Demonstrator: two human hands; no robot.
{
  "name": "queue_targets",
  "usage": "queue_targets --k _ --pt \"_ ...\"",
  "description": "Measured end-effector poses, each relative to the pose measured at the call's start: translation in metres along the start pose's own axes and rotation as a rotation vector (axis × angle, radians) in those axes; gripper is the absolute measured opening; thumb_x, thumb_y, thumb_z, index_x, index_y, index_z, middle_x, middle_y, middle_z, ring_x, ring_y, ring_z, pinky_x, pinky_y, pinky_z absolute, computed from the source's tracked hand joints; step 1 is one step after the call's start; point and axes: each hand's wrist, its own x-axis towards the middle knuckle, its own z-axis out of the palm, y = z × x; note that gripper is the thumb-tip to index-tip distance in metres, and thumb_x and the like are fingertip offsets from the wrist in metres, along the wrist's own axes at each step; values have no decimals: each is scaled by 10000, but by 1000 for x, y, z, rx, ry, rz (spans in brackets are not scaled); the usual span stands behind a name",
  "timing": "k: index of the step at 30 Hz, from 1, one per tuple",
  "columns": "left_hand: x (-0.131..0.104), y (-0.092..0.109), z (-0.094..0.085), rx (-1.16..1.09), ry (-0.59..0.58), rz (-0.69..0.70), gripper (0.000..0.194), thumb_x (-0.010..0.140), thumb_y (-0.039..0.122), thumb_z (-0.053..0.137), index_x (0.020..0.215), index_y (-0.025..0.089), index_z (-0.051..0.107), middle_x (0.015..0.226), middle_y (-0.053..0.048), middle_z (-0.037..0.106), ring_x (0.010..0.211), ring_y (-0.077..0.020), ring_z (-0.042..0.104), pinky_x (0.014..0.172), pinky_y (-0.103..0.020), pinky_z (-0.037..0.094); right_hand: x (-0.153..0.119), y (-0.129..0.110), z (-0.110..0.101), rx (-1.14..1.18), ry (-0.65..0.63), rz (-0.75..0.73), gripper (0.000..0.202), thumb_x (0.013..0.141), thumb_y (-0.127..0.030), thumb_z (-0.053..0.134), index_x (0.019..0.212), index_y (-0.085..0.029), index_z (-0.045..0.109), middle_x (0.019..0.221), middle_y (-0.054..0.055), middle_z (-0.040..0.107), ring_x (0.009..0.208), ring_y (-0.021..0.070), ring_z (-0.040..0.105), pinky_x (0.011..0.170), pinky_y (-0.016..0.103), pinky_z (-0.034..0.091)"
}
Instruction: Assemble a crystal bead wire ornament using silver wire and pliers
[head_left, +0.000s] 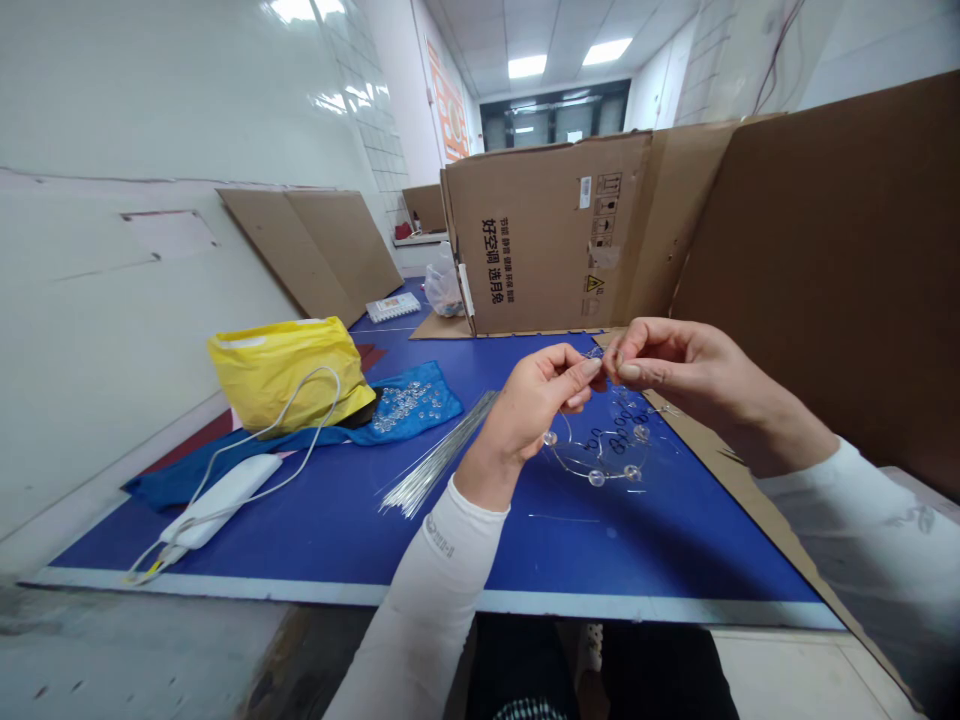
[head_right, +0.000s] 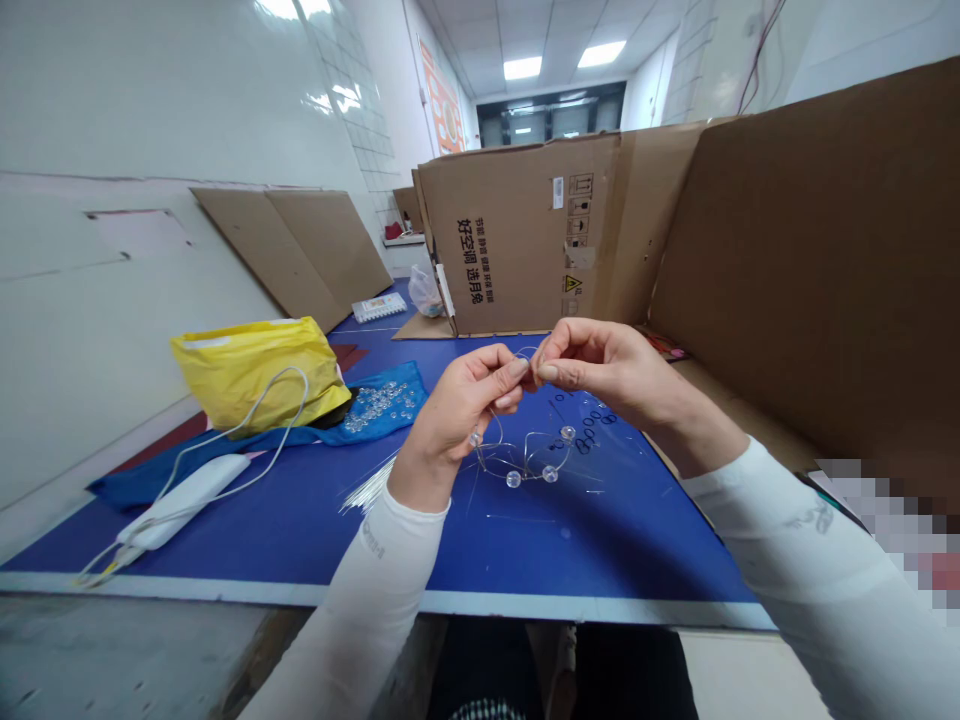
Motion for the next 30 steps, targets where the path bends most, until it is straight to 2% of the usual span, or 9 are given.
queue_targets --k 8,14,24,30 --pt "3 -1 1 -9 60 3 370 748 403 832 712 143 572 685 1 617 509 -30 384 506 -212 273 -1 -4 -1 -151 33 -12 339 747 -486 844 752 -207 652 787 17 672 730 142 588 656 299 452" --pt "2 -1 2 -3 89 32 319 781 367 799 713 141 584 690 -9 636 517 -36 401 512 -210 283 1 -5 2 -262 93 -5 388 729 -543 831 731 -206 639 732 15 659 635 123 542 564 283 408" --pt "5 -2 -4 41 54 16 290 816 349 770 718 144 590 697 -4 627 514 -37 383 517 -224 276 -2 -11 -4 -291 23 51 377 765 -589 782 805 -218 731 837 36 720 767 161 603 685 314 480" --pt "5 -2 -3 38 39 16 270 813 338 770 730 141 604 703 -12 634 514 -41 397 518 -229 277 -1 -9 -7 -254 25 79 338 708 -557 838 753 -235 744 826 28 689 788 169 591 669 309 469"
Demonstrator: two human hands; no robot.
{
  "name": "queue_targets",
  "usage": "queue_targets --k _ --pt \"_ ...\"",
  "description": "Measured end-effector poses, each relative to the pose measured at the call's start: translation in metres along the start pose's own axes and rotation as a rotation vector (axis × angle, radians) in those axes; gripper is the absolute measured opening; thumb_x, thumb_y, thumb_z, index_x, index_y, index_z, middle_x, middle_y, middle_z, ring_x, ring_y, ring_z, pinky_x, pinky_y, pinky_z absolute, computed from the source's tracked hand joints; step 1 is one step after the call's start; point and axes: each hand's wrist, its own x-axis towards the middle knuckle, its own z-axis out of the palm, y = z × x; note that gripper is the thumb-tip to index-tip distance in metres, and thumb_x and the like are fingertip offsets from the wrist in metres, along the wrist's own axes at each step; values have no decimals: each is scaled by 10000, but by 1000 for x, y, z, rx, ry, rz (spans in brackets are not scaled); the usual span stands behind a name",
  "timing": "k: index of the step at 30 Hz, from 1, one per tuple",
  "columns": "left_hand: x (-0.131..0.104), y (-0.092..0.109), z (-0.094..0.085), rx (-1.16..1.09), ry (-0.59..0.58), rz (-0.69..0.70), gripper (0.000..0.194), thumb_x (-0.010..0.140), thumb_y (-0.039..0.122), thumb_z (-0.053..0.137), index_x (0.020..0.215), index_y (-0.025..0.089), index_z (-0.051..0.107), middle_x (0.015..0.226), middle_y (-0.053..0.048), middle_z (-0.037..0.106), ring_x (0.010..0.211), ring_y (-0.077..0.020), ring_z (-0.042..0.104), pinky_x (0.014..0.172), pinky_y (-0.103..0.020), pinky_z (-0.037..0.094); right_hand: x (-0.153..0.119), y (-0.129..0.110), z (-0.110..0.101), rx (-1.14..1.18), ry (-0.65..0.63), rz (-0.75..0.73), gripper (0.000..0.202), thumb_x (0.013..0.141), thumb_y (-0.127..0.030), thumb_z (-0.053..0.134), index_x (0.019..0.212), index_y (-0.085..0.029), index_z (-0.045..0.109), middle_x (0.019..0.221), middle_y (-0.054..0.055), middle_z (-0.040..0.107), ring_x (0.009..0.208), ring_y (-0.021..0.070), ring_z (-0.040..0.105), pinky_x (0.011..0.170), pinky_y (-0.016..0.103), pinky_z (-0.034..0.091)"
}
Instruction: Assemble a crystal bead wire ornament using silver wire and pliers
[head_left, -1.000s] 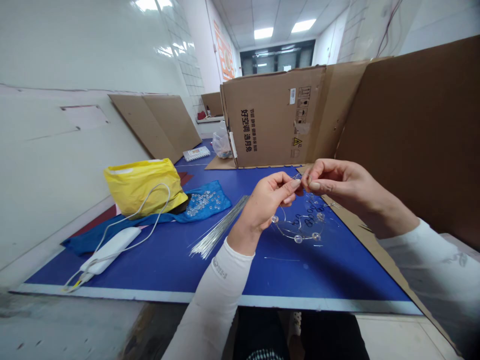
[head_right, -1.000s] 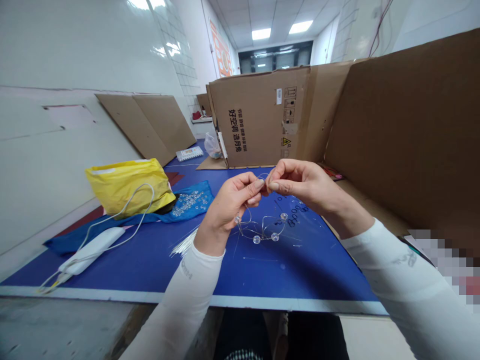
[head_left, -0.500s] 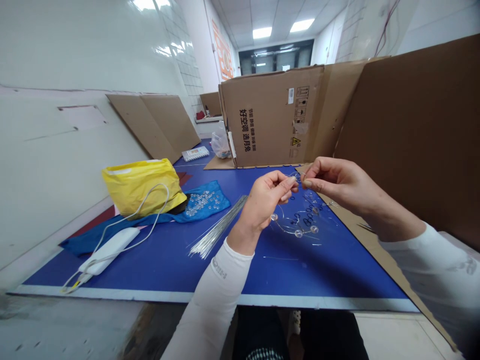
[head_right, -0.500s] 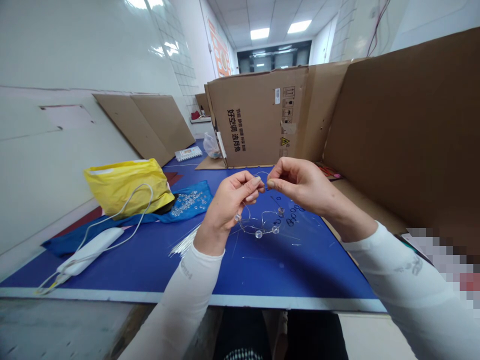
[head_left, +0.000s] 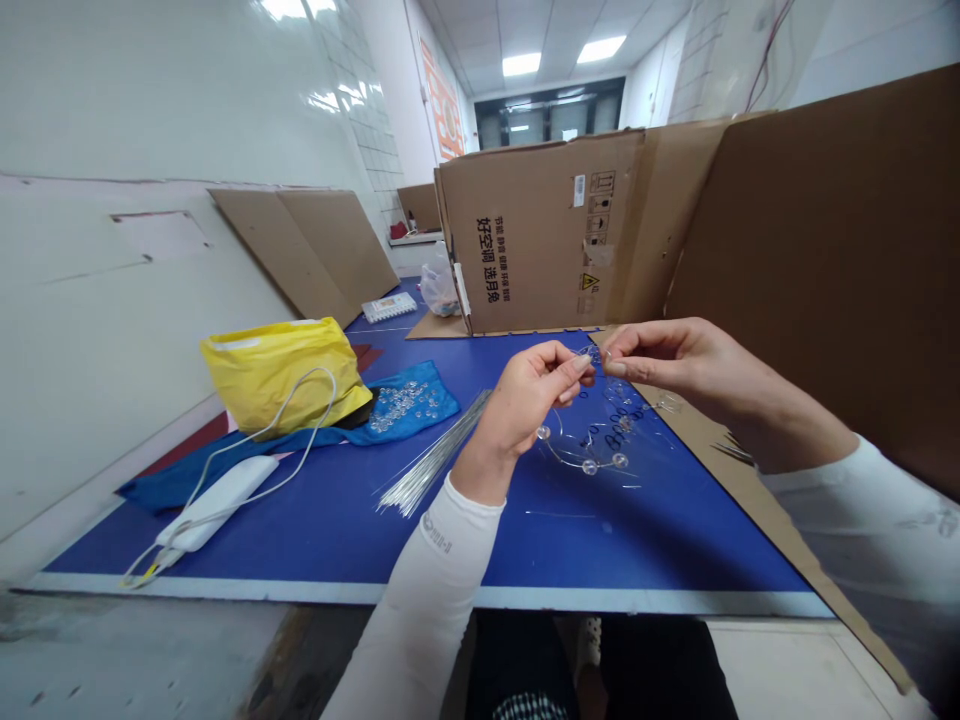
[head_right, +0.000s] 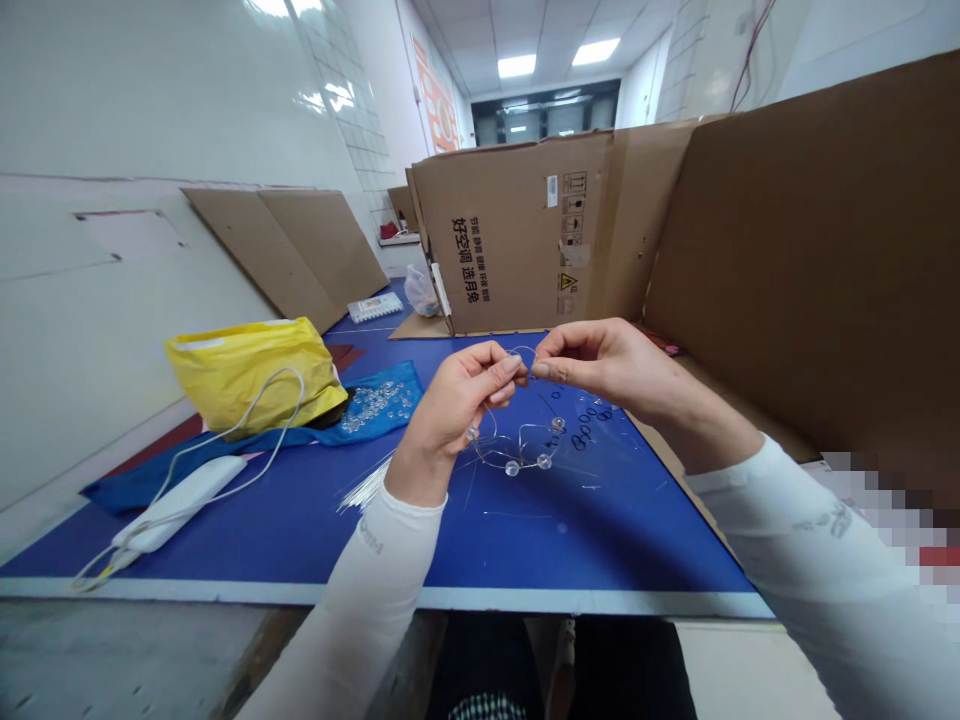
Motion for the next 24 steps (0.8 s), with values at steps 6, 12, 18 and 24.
queue_targets --k 6,12,18,24 --pt "-1 1 4 23 32 18 240 835 323 745 764 141 605 714 -12 648 518 -38 406 519 -219 303 -2 -1 3 31 43 33 317 699 -520 854 717 -233 721 835 25 682 810 174 585 697 315 461" --pt "-5 3 8 16 64 70 228 846 274 743 817 163 546 711 -1 663 526 -43 428 517 -207 317 -2 0 4 49 80 -15 327 685 -499 866 654 -227 685 830 19 652 809 170 568 717 328 445" --pt "-6 2 8 51 91 95 206 857 242 720 807 162 536 717 -5 667 539 -49 448 525 -206 342 2 3 5 23 114 -57 350 668 -502 864 608 -219 666 817 19 630 794 168 560 712 328 429" --pt "-5 -4 7 286 179 174 218 869 308 728 800 176 569 756 -13 670 586 -72 461 552 -224 367 5 10 11 -59 202 -94 305 695 -437 830 602 -217 642 801 21 615 776 172 547 678 330 405"
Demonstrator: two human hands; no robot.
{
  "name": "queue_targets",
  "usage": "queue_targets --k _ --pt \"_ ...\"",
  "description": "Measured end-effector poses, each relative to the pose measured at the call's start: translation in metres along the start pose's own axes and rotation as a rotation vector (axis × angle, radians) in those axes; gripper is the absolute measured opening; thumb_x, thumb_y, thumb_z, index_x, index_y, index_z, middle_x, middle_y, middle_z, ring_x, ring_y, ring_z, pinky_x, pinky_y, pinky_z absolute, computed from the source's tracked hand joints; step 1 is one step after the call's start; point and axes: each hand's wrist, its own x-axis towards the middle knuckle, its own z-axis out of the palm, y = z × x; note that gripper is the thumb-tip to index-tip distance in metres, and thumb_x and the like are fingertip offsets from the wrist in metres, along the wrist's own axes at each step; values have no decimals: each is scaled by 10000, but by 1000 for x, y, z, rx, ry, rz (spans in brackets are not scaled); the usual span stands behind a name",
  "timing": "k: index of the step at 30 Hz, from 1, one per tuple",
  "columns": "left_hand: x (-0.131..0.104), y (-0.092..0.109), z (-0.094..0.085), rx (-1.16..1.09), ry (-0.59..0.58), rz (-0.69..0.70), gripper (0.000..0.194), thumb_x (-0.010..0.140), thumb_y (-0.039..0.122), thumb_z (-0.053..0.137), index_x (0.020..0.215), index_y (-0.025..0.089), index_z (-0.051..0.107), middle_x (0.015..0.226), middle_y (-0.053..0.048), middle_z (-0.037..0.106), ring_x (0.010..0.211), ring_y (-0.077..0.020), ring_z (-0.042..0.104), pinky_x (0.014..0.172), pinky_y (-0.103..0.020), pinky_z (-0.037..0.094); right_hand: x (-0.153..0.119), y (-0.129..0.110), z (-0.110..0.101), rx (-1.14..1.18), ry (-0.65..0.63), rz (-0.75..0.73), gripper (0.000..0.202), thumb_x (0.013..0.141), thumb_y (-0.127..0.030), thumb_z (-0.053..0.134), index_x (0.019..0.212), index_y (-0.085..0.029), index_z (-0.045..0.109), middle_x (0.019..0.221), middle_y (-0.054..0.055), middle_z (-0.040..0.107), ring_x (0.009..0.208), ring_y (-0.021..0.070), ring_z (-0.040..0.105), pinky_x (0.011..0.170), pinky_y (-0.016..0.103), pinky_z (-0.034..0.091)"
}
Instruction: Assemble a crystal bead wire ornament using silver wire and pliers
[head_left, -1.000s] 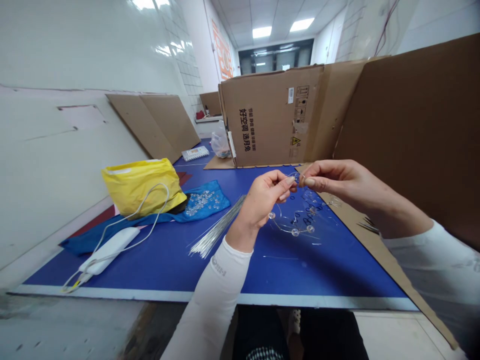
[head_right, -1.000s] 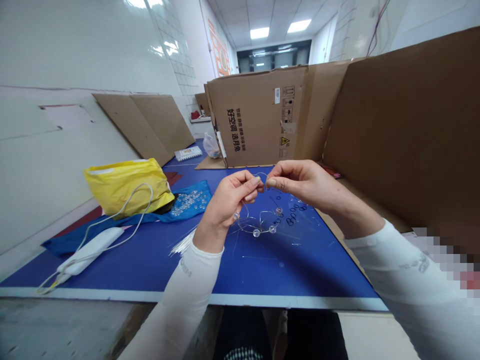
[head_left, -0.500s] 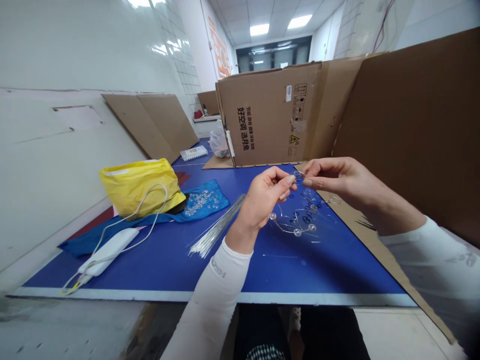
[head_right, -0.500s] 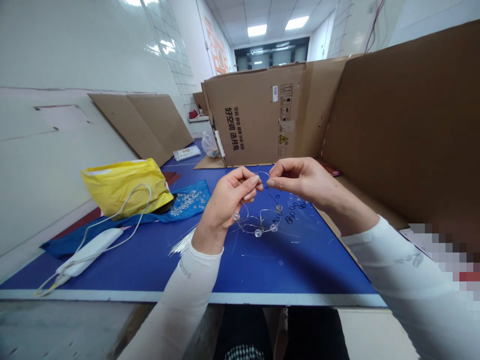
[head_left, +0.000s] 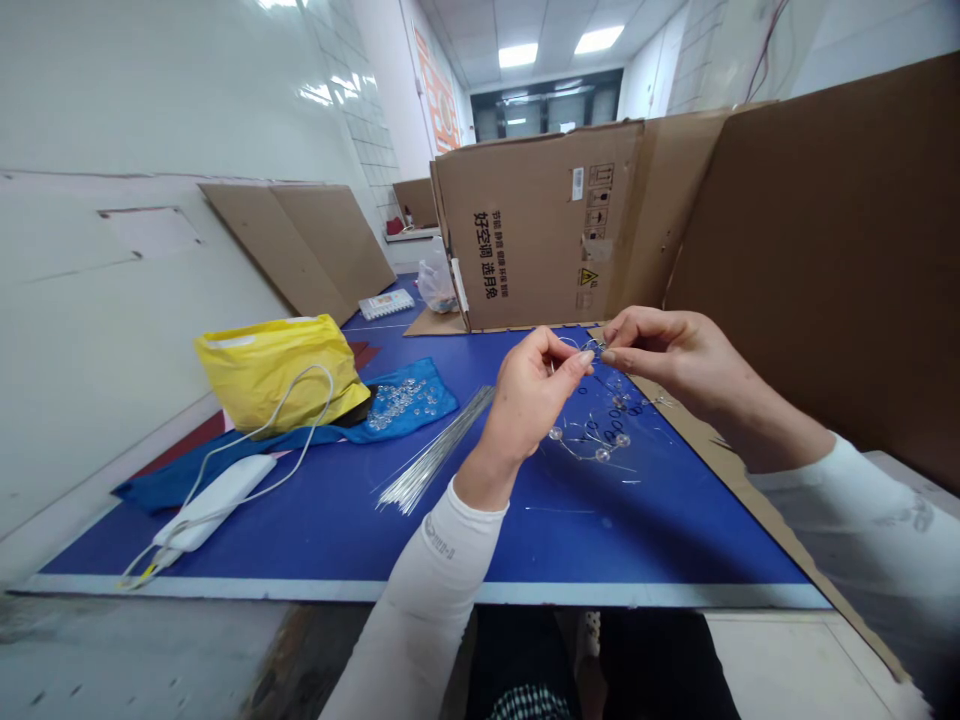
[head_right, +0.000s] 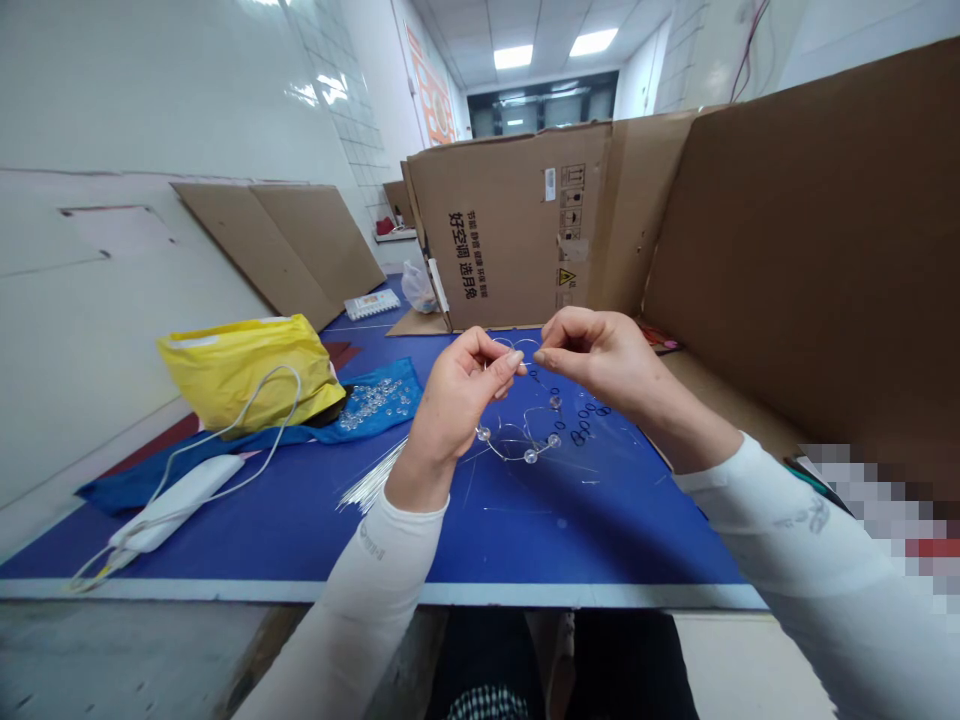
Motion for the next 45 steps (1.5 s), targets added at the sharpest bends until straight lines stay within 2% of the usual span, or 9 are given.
queue_targets --k 7,15,20,23,26,30,37,41,45 --pt "0 -7 0 200 50 120 177 880 301 700 797 182 599 711 -7 624 623 -96 484 570 -234 380 -2 2 8 -189 158 -158 261 767 -328 731 589 -230 567 736 19 576 702 172 516 621 345 377" --pt "1 -7 2 273 79 202 167 875 248 678 768 184 566 729 -1 642 620 -93 517 595 -241 417 -3 -1 17 -308 265 -208 196 766 -236 659 598 -231 557 718 14 575 672 162 525 591 332 373" --pt "-5 -6 14 515 183 397 210 861 126 636 718 194 500 715 13 601 669 -114 553 657 -266 442 -2 2 25 -395 366 -215 190 716 -169 617 567 -232 518 674 5 550 621 146 489 568 321 360" --pt "-7 -10 19 593 204 484 219 865 105 610 721 201 476 719 13 573 685 -125 548 666 -279 438 -3 2 28 -432 406 -216 186 700 -148 597 563 -234 506 666 1 537 614 144 486 563 316 361" --pt "-5 -12 19 586 176 458 222 860 102 608 714 202 473 707 17 566 667 -122 540 652 -276 432 -4 1 29 -435 423 -201 178 697 -148 600 565 -234 516 663 0 539 605 142 483 558 315 360" --pt "-3 -9 16 536 151 390 229 853 109 617 699 200 474 696 24 572 636 -108 529 623 -260 425 -3 2 25 -381 396 -146 161 701 -183 627 571 -235 547 662 2 557 619 149 493 570 318 366" --pt "-1 -10 12 565 119 403 238 840 86 597 697 206 449 693 27 554 643 -114 515 624 -266 410 8 6 9 -177 136 145 152 684 -341 704 599 -247 621 595 -16 560 544 123 452 490 285 323" --pt "-1 -12 12 624 99 441 247 837 71 570 699 216 425 687 22 533 653 -132 499 631 -287 389 11 2 4 -280 81 124 120 669 -286 681 574 -249 617 575 -13 586 537 129 479 485 285 343" --pt "-4 -12 15 702 90 480 289 829 42 554 702 229 373 680 22 494 674 -150 483 654 -304 372 12 -1 6 -480 113 -3 122 632 -202 636 533 -250 582 567 -15 590 545 141 498 504 299 363"
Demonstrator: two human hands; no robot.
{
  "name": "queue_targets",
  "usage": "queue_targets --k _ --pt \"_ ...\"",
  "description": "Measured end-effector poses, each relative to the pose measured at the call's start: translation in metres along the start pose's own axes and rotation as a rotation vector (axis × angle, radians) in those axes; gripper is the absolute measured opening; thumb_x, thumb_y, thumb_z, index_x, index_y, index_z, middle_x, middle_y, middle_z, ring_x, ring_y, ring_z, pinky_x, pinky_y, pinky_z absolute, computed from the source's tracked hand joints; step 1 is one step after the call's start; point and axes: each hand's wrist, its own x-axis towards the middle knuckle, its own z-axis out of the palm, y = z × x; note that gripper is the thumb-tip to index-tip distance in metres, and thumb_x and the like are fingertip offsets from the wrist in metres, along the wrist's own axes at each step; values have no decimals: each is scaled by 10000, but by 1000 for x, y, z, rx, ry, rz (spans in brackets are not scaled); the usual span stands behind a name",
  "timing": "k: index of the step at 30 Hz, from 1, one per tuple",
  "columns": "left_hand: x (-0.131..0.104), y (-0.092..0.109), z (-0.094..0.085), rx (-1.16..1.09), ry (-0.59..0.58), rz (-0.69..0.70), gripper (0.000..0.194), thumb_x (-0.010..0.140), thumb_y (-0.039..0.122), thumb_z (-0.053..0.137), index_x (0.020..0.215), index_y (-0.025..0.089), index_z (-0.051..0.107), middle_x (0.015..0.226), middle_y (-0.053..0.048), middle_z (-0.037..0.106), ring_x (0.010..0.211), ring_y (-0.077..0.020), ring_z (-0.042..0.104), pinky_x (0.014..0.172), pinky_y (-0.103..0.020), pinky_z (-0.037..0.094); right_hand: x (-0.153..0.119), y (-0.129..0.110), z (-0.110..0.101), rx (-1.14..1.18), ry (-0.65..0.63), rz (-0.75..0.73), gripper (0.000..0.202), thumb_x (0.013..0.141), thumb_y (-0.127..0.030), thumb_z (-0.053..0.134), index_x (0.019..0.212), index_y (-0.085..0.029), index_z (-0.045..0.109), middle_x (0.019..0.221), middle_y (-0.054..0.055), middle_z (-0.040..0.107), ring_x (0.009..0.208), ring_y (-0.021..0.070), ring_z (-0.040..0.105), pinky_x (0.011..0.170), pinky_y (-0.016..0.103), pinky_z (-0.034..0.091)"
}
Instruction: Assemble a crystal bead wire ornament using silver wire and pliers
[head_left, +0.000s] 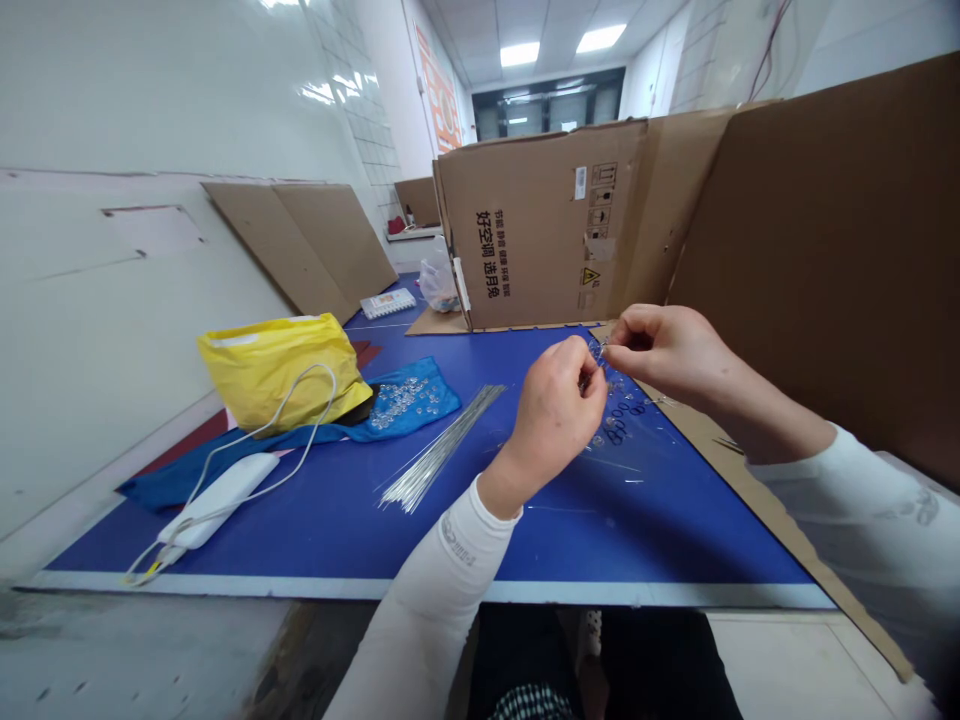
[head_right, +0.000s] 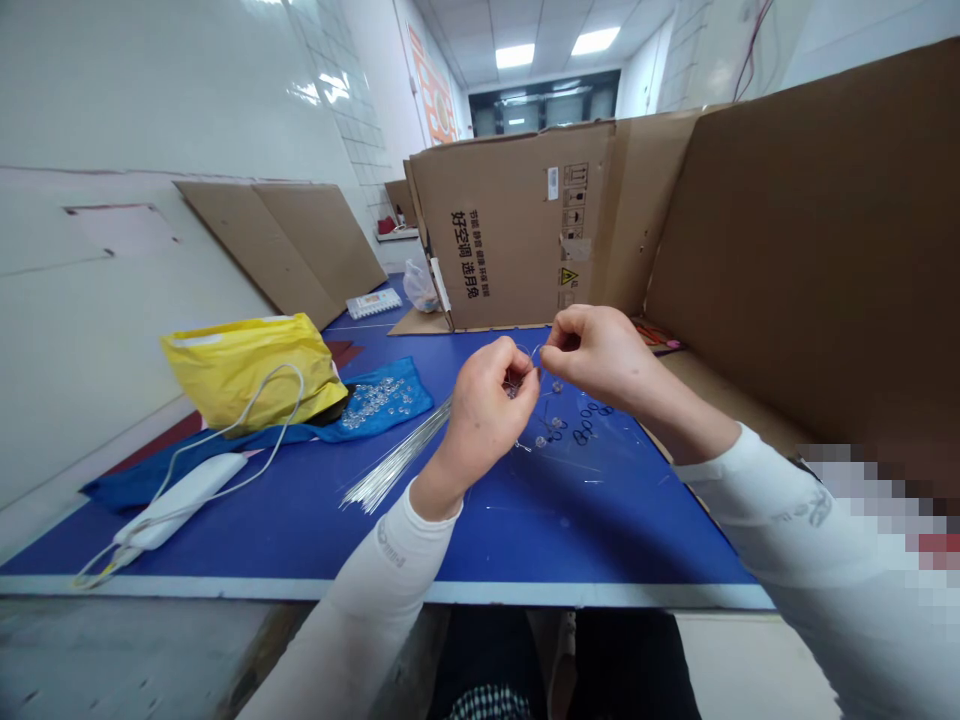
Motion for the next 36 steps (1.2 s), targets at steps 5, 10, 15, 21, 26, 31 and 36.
queue_targets --k 5,10,15,21,26,31,36 --pt "0 -3 5 35 -29 47 351 805 -15 535 701 240 317 684 18 462 693 -167 479 658 -317 360 -1 0 7 -155 145 -49 191 614 -157 610 479 -241 503 556 -7 548 552 147 483 521 312 339" --pt "4 -9 7 -65 -51 -18 309 800 7 567 709 228 372 672 36 479 654 -139 471 640 -296 365 -3 -2 6 -137 104 72 265 655 -161 658 477 -244 480 540 -11 514 545 155 483 555 331 350" --pt "4 -9 8 -178 -37 -124 180 831 40 576 819 204 501 724 25 569 651 -115 523 646 -268 415 1 -4 4 -141 138 28 260 658 -192 666 474 -248 491 525 -6 528 527 148 470 516 319 335" --pt "5 -6 6 -292 -27 -207 203 842 21 557 960 183 583 754 17 620 635 -94 574 634 -241 471 4 -2 6 -100 97 76 235 658 -241 678 484 -246 520 427 -36 458 423 116 406 409 286 273" --pt "7 -5 5 -308 8 -232 178 838 27 573 915 188 567 778 15 634 638 -85 588 628 -229 479 6 -6 6 -122 78 134 274 665 -216 697 471 -243 505 424 -32 454 429 121 417 433 302 294" --pt "4 -6 8 -267 11 -199 175 843 37 582 912 195 551 775 13 625 659 -99 589 639 -245 472 8 -4 10 -154 139 52 246 631 -187 672 460 -235 501 502 -4 535 508 141 473 473 302 321" --pt "3 -10 14 -257 -19 -187 230 814 1 567 928 200 541 731 25 604 652 -110 583 637 -257 458 6 -6 7 -151 159 77 250 624 -161 660 452 -238 495 463 -20 480 477 128 429 457 303 307"
